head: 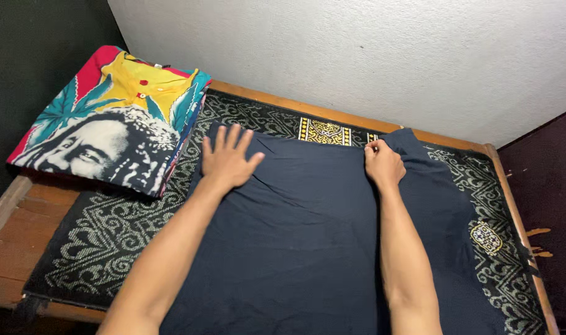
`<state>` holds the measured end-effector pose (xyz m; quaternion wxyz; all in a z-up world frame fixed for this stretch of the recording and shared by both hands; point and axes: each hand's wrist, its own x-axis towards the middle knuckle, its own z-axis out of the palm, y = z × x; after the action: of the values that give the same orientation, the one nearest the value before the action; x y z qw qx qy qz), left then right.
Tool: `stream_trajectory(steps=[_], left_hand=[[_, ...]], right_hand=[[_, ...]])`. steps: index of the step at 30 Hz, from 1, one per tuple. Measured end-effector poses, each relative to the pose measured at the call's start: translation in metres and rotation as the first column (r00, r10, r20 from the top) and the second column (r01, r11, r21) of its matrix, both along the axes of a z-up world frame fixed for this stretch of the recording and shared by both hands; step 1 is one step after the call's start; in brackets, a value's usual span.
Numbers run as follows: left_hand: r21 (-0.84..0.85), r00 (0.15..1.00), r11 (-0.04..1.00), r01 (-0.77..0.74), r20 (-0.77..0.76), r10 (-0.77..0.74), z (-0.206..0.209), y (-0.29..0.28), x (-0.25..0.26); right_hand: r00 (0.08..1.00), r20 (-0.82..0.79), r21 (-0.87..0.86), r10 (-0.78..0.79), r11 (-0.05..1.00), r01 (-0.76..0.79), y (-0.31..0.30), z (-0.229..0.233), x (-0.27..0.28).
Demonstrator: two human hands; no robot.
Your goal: The person folds a black t-shirt on a table by flattening the fabric, folding in the sleeves, and then folding the shirt into a rectangular shape.
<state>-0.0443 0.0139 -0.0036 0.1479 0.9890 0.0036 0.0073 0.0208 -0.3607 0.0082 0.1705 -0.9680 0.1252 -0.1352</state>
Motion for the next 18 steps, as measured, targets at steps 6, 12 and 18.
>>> stream_trajectory(steps=[6,12,18], left_hand=[[0.107,0.956,0.994,0.011,0.291,-0.042,-0.005,-0.009,0.017],[-0.126,0.820,0.861,0.492,0.399,-0.410,0.024,-0.147,0.064],[-0.207,0.787,0.767,0.607,0.294,-0.543,0.009,-0.207,0.116]], right_hand=[[0.813,0.372,-0.465,0.448,0.848,-0.255,0.001,-0.011,-0.001],[0.746,0.486,-0.348,0.454,0.884,-0.312,-0.017,-0.020,-0.004],[0.787,0.459,-0.367,0.412,0.895,-0.254,-0.026,-0.009,0.000]])
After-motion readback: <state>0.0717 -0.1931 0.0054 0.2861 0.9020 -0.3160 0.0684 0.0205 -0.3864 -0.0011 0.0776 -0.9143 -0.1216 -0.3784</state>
